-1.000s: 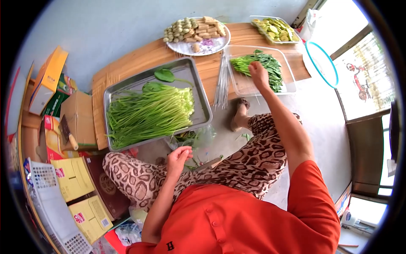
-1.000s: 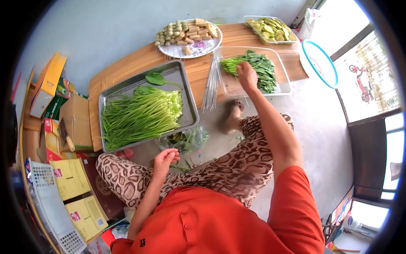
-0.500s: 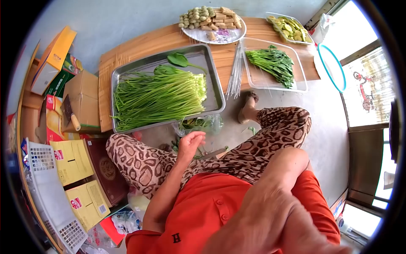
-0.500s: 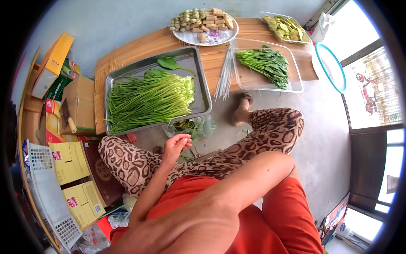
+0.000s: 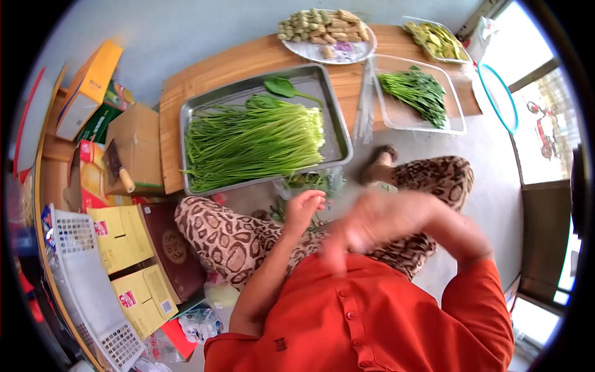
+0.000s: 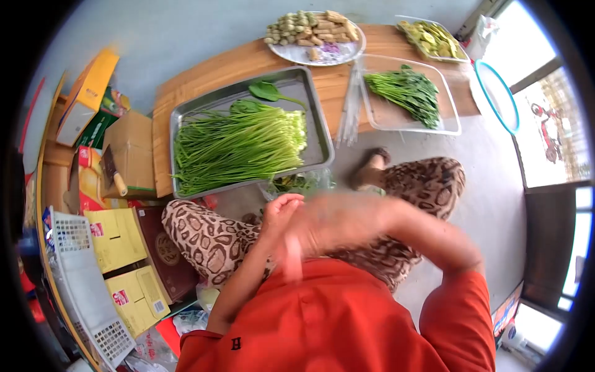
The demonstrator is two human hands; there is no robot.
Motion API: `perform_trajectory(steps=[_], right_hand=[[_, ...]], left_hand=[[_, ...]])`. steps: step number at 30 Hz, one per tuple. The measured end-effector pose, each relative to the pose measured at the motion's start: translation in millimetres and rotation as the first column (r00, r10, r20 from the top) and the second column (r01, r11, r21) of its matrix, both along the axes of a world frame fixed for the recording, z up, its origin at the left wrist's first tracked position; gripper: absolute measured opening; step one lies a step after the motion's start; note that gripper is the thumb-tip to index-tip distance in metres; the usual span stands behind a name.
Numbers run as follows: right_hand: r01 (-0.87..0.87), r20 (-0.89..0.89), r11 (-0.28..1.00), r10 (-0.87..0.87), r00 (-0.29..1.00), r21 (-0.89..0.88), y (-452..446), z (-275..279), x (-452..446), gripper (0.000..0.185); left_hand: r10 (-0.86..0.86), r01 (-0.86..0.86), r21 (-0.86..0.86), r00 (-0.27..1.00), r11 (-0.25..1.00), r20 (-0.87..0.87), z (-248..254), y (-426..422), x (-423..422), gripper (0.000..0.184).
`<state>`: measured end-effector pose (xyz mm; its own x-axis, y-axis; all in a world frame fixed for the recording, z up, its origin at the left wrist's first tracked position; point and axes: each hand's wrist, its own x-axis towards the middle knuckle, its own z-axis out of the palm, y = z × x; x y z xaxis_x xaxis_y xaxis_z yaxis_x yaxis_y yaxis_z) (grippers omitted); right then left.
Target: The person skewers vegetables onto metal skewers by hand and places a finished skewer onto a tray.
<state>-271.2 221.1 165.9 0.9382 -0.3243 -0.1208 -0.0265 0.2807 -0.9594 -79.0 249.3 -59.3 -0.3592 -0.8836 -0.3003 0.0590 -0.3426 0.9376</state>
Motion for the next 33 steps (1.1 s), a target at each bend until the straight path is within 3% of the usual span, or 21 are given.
perform_trajectory(steps=[1,2,3,4,5,6,8,9,11,18,21,33], right_hand=[[0.209,-0.232,0.956,-0.255,0.939,-0.207,-13.5,-15.0,-9.4,0.042],[0.314,-0.323,0.845,-0.471,0.820,-0.434,-23.5,-63.4,-29.3,0.035],[0.273,-0.525,0.793,-0.577,0.626,-0.545,-34.5,-91.2,-47.4,0.030],[0.303,-0.509,0.746,-0.639,0.576,-0.593,-41.6,-116.9,-69.6,0.028],[0.357,-0.520,0.769,-0.628,0.579,-0.530,-49.7,-150.0,-94.4,0.026],[0.512,-0.625,0.794,-0.588,0.513,-0.327,-55.4,-167.6,-108.6,0.025],[0.755,-0.663,0.641,-0.627,0.409,-0.140,-61.9,-184.9,-130.0,0.025],[0.762,-0.662,0.632,-0.632,0.402,-0.140,-65.6,-194.6,-136.6,0.025],[0.865,-0.682,0.480,-0.683,0.262,-0.148,-67.7,-210.4,-150.6,0.025],[0.972,-0.678,0.235,-0.710,0.189,0.024,-75.8,-236.2,-142.8,0.020],[0.961,-0.655,0.258,-0.709,0.259,0.100,-81.1,-244.7,-146.1,0.018],[0.954,-0.616,0.297,-0.746,0.254,0.035,-84.2,-254.4,-148.7,0.015]], left_hand=[[0.002,-0.002,0.033,1.000,0.999,0.001,-2.2,-0.8,0.0,0.022],[0.002,-0.002,0.070,1.000,0.998,0.005,-5.3,-1.1,0.6,0.022],[0.013,-0.012,0.066,1.000,0.998,-0.010,-6.9,-1.9,-0.6,0.022],[0.031,-0.029,0.067,0.999,0.997,-0.018,-7.8,-2.0,-1.3,0.022],[0.003,-0.003,0.026,1.000,1.000,0.020,0.9,-3.0,-0.5,0.022],[0.000,-0.001,0.034,1.000,0.999,0.026,0.3,-1.6,0.1,0.022],[-0.027,0.026,0.009,0.998,1.000,0.058,1.2,-4.1,0.3,0.023],[-0.026,0.026,0.008,0.998,1.000,0.060,-1.4,-3.6,-0.2,0.023],[-0.039,0.037,0.027,0.998,0.999,0.052,-1.0,-3.0,-1.2,0.023],[-0.037,0.034,0.053,0.997,0.998,0.063,-1.8,-1.6,-1.8,0.023],[-0.040,0.030,0.076,0.990,0.997,0.134,-0.1,0.2,1.5,0.023],[-0.063,0.048,0.105,0.988,0.993,0.144,-9.4,2.9,-6.6,0.023]])
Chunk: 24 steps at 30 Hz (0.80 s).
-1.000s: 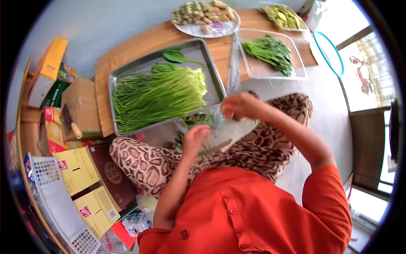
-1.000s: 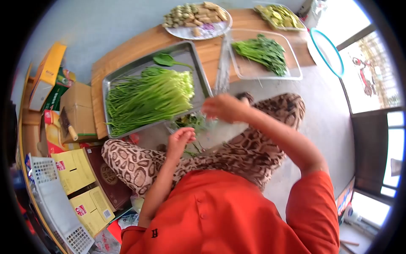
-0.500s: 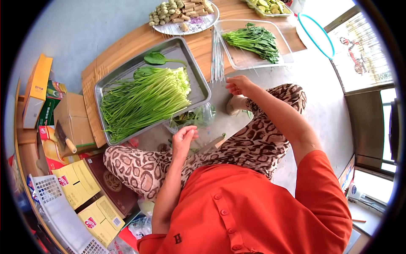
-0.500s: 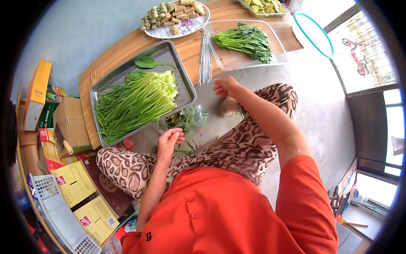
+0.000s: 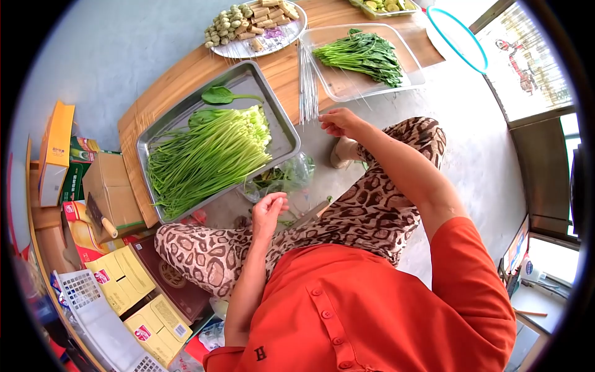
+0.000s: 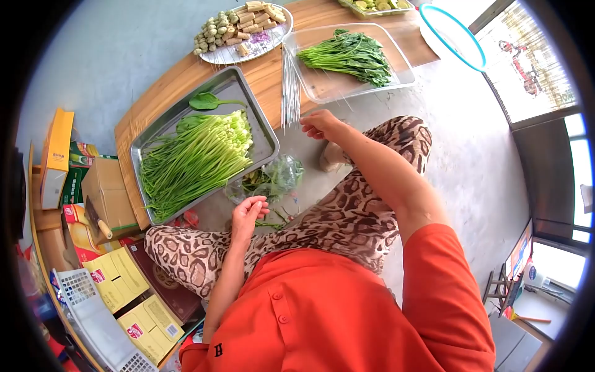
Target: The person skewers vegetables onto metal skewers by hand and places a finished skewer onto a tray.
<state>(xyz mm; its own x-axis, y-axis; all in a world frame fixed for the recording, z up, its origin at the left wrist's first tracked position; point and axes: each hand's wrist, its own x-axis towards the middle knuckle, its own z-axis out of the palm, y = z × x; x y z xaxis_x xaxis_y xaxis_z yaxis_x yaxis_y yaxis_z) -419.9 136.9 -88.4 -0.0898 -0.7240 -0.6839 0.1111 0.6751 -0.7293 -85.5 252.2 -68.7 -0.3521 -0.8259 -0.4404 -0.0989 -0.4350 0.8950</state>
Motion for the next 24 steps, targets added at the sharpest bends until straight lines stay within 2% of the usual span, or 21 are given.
perform_trajectory(steps=[7,13,22,24], right_hand=[[-0.008,0.063,1.000,0.008,0.998,-0.007,-5.1,-6.6,4.0,0.014],[-0.026,0.014,1.000,0.026,1.000,0.003,2.8,-1.8,4.0,0.010],[-0.226,0.081,0.968,0.218,0.972,0.104,34.4,16.2,8.7,0.010],[-0.263,0.128,0.948,0.242,0.962,0.181,42.7,19.3,14.7,0.008]], left_hand=[[-0.010,0.010,-0.020,1.000,1.000,0.020,-2.4,1.7,-0.2,0.022],[-0.026,0.026,-0.020,0.999,0.999,0.035,-3.4,0.6,1.5,0.024],[-0.017,0.018,-0.030,0.999,0.999,0.050,-1.6,0.3,0.9,0.022],[-0.030,0.032,-0.026,0.998,0.999,0.054,-1.7,0.0,1.4,0.022]])
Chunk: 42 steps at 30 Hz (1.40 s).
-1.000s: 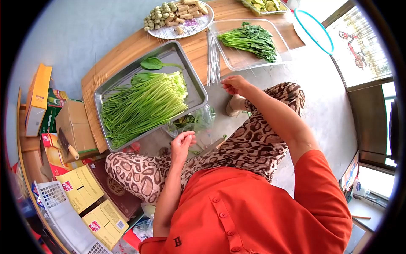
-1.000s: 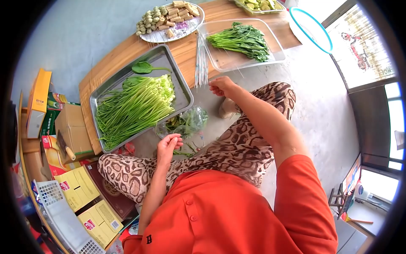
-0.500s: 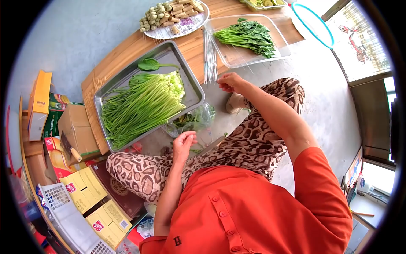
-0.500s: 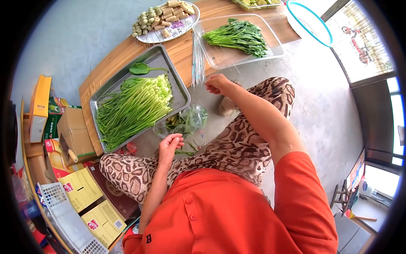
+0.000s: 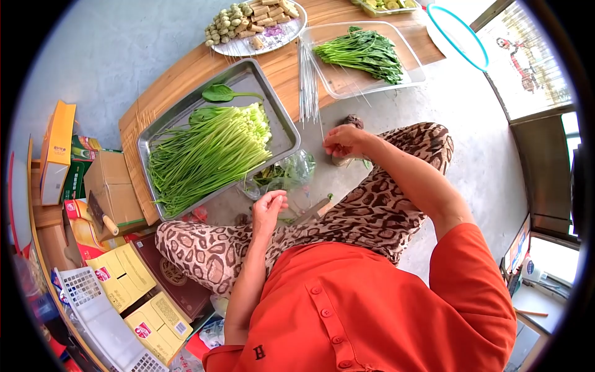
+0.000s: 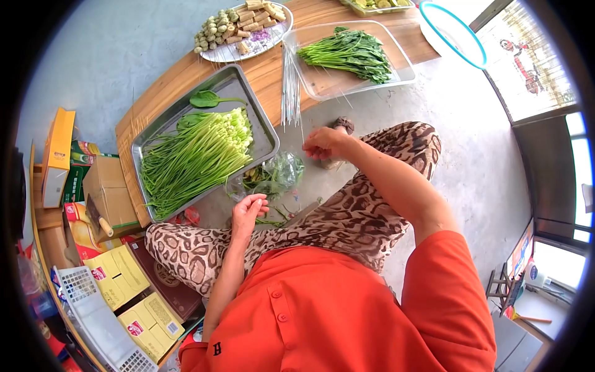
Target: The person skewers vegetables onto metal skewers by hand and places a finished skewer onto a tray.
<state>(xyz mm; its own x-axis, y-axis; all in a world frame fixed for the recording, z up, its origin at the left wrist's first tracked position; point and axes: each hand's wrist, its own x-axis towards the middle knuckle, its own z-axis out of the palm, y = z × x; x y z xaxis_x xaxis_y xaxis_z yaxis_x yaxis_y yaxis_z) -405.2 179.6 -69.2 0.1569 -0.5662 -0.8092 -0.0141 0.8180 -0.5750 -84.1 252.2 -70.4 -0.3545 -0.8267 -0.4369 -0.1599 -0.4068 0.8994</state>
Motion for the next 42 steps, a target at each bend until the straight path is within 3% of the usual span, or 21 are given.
perform_trajectory(steps=[9,15,17,19,21,23,24,27,31,34,39,42], right_hand=[[-0.303,0.348,0.952,0.274,0.897,0.032,50.5,24.1,45.5,0.010],[-0.393,0.406,0.919,0.350,0.844,0.024,84.0,41.1,85.3,0.011],[-0.459,0.425,0.883,0.453,0.784,-0.094,87.8,40.5,88.8,0.011],[-0.498,0.368,0.855,0.512,0.776,-0.140,86.7,49.8,87.2,0.013],[-0.732,-0.065,0.627,0.746,0.663,-0.268,79.5,47.6,77.5,0.016],[-0.503,-0.089,0.821,0.499,0.862,-0.270,64.1,41.2,67.0,0.021],[-0.408,-0.110,0.859,0.394,0.913,-0.311,52.9,43.0,63.9,0.024],[-0.003,0.159,0.912,0.074,0.984,-0.411,31.5,77.3,58.3,0.034],[0.087,0.222,0.904,0.008,0.975,-0.418,20.0,94.5,68.8,0.025],[0.158,0.429,0.905,0.030,0.903,-0.396,17.3,96.8,77.8,0.020],[0.154,0.488,0.898,0.075,0.870,-0.413,13.3,98.1,87.7,0.021],[0.140,0.369,0.872,0.049,0.928,-0.468,11.3,106.6,92.4,0.021]], left_hand=[[-0.090,0.110,0.127,0.984,0.986,-0.155,24.2,-20.8,-29.0,0.029],[-0.042,0.121,0.218,0.941,0.968,-0.336,25.4,-33.3,-69.2,0.034],[-0.096,0.190,0.206,0.914,0.960,-0.393,19.3,-34.7,-69.3,0.034],[-0.054,0.151,0.239,0.927,0.959,-0.370,32.6,-31.9,-68.7,0.029],[0.004,0.072,0.193,0.931,0.978,-0.364,40.6,-28.7,-60.2,0.023],[0.040,0.023,0.191,0.947,0.981,-0.318,48.7,-25.6,-47.0,0.022],[0.030,0.025,0.170,0.949,0.985,-0.313,52.9,-24.3,-40.0,0.022],[0.035,0.006,0.150,0.962,0.989,-0.272,60.1,-17.6,-28.0,0.022],[-0.011,0.047,0.161,0.977,0.986,-0.214,56.0,-10.8,-31.1,0.023],[0.045,0.011,0.168,0.944,0.986,-0.326,60.5,-10.6,-33.7,0.021],[0.050,-0.004,0.156,0.955,0.988,-0.292,60.4,-11.2,-27.2,0.024],[0.081,-0.074,0.037,0.967,0.997,-0.243,57.5,-12.9,-23.9,0.028]])
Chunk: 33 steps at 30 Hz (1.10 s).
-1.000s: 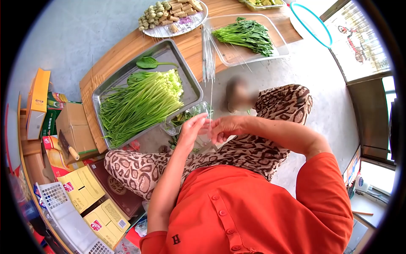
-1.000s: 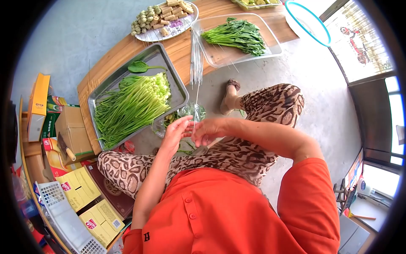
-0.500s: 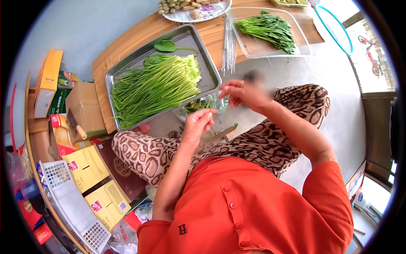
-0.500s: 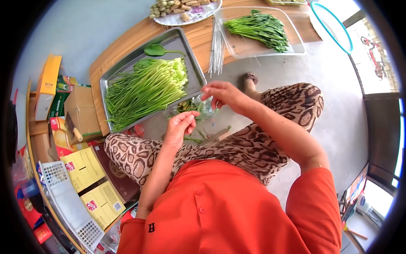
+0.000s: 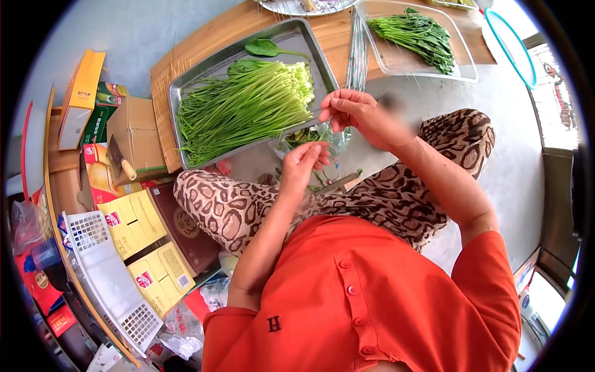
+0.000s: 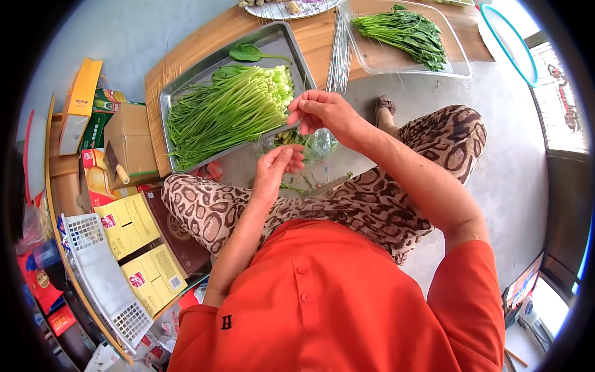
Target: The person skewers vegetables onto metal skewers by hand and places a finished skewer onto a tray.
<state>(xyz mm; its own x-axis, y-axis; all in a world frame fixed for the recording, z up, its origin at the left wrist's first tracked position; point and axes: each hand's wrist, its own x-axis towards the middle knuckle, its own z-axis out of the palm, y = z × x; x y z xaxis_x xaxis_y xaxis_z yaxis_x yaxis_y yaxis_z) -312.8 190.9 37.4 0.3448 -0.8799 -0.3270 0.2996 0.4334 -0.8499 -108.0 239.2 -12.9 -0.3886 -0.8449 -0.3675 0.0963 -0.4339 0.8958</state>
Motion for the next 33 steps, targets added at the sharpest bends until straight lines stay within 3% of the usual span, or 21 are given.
perform_trajectory(steps=[1,3,5,7,9,18,24,26,29,31,33], right_hand=[[0.001,0.002,1.000,-0.001,1.000,0.002,-1.3,1.4,-1.3,0.021],[0.037,-0.048,0.999,-0.037,0.998,0.008,-4.7,1.1,-5.3,0.021],[0.060,-0.071,0.998,-0.059,0.996,0.010,-6.9,-3.3,-9.4,0.021],[0.064,-0.065,0.996,-0.060,0.996,0.066,-10.5,-11.6,-12.2,0.021],[0.067,-0.080,0.995,-0.061,0.995,0.070,-12.4,-14.5,-11.7,0.021],[0.042,-0.172,0.996,-0.029,0.985,0.077,-19.8,-20.7,-7.2,0.019],[-0.057,-0.232,0.994,0.078,0.969,0.096,-21.6,-31.9,-5.4,0.019],[-0.088,-0.249,0.990,0.112,0.962,0.107,-21.3,-39.0,-3.2,0.019],[-0.092,-0.357,0.991,0.119,0.926,0.093,-18.4,-47.3,0.6,0.019],[-0.179,-0.614,0.982,0.103,0.782,-0.064,-16.7,-49.3,3.7,0.019],[-0.201,-0.650,0.978,0.113,0.751,-0.062,-15.9,-53.3,5.1,0.019]], left_hand=[[-0.001,0.001,0.002,1.000,1.000,0.002,-1.5,-2.7,3.6,0.028],[0.101,-0.055,-0.200,0.968,0.978,0.228,-6.7,-9.2,11.2,0.026],[0.244,0.021,-0.488,0.846,0.873,0.474,-7.7,-17.5,20.5,0.017],[0.359,0.090,-0.639,0.764,0.764,0.536,-6.0,-29.4,28.0,0.015],[0.386,0.196,-0.681,0.700,0.705,0.601,-7.8,-41.3,37.8,0.014],[0.390,0.317,-0.682,0.631,0.659,0.670,-15.7,-59.5,43.2,0.018],[0.320,0.337,-0.584,0.588,0.738,0.743,-9.3,-53.5,41.9,0.019],[0.331,0.399,-0.619,0.587,0.676,0.739,-13.9,-48.1,45.0,0.020],[0.384,0.468,-0.652,0.547,0.596,0.743,-17.8,-48.4,48.2,0.021],[0.387,0.479,-0.642,0.530,0.598,0.755,-17.5,-49.4,47.7,0.021],[0.390,0.490,-0.632,0.511,0.600,0.766,-15.7,-51.9,47.2,0.021]])
